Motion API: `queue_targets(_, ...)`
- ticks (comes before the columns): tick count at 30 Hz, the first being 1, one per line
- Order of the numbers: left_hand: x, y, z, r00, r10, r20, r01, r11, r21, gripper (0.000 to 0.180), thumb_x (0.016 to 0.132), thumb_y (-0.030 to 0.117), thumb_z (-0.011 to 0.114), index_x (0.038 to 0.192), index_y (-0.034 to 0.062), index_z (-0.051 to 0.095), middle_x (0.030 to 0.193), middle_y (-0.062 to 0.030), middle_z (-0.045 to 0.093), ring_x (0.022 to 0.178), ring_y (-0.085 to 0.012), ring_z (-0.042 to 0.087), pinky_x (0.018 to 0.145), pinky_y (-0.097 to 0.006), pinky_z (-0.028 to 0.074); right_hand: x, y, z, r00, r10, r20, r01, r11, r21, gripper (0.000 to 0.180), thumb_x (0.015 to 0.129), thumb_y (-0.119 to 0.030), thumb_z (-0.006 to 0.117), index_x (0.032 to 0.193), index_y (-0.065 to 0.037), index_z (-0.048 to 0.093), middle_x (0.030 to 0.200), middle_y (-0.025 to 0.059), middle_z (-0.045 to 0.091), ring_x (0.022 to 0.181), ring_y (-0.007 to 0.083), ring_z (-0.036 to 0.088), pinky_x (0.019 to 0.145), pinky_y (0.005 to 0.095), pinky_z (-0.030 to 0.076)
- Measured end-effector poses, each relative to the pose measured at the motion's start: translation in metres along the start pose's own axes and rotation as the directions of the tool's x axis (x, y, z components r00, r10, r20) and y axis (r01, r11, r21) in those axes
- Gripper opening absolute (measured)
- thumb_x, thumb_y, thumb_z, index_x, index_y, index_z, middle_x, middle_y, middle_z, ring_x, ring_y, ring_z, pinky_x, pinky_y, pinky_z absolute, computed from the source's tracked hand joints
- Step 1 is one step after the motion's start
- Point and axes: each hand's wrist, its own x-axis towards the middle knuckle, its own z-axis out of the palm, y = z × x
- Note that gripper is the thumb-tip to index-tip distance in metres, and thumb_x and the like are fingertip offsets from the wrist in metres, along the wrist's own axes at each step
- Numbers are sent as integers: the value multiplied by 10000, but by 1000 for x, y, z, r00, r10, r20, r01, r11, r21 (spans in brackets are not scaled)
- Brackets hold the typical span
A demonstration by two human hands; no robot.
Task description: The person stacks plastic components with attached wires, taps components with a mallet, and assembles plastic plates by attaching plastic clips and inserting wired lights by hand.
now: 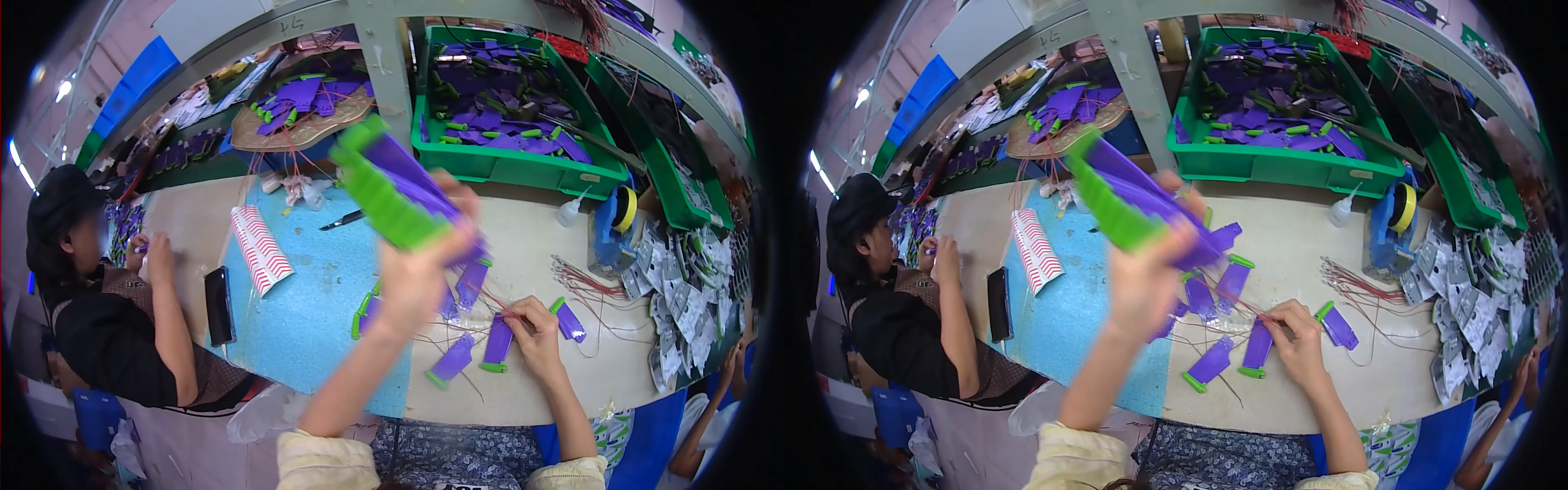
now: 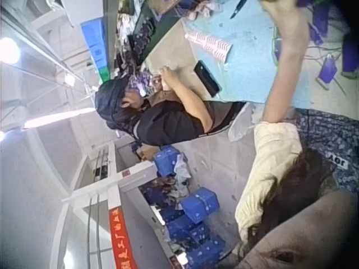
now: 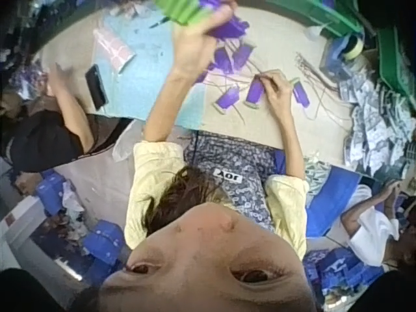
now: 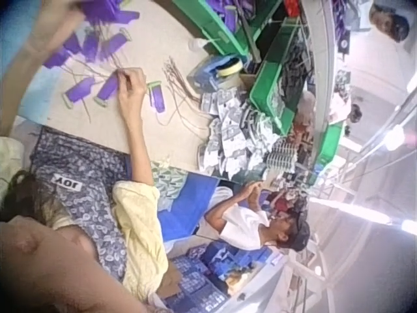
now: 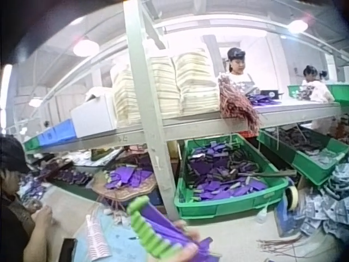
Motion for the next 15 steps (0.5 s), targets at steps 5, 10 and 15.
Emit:
queue_targets(5,146,117,-73,962,-48,-271,109,970,215,280,834,146,780,1026,-1,639,934,-110,689,822,-226,677,724,-378,566,2,5,7,998,-43,-47,39,994,-99,117,778,50,697,872,-21,704,843,87,645,791,230,578,727,323,437)
queue_targets(10,256,147,-142,877,104,-469,285,675,681,267,811,201,810,960,41,657,909,-66,692,742,-169,674,661,-305,557,2,5,9,995,-82,-52,74,987,-140,120,774,43,700,871,-28,709,838,84,644,780,236,571,717,326,436)
queue_targets(15,308,123,-179,832,387,-397,492,-185,851,1047,700,831,581,1381,38,529,1467,-286,388,1364,-439,320,1115,-536,243,3,0,7,998,-45,-38,40,993,-111,111,762,50,708,858,-6,702,844,93,671,788,233,625,738,325,459)
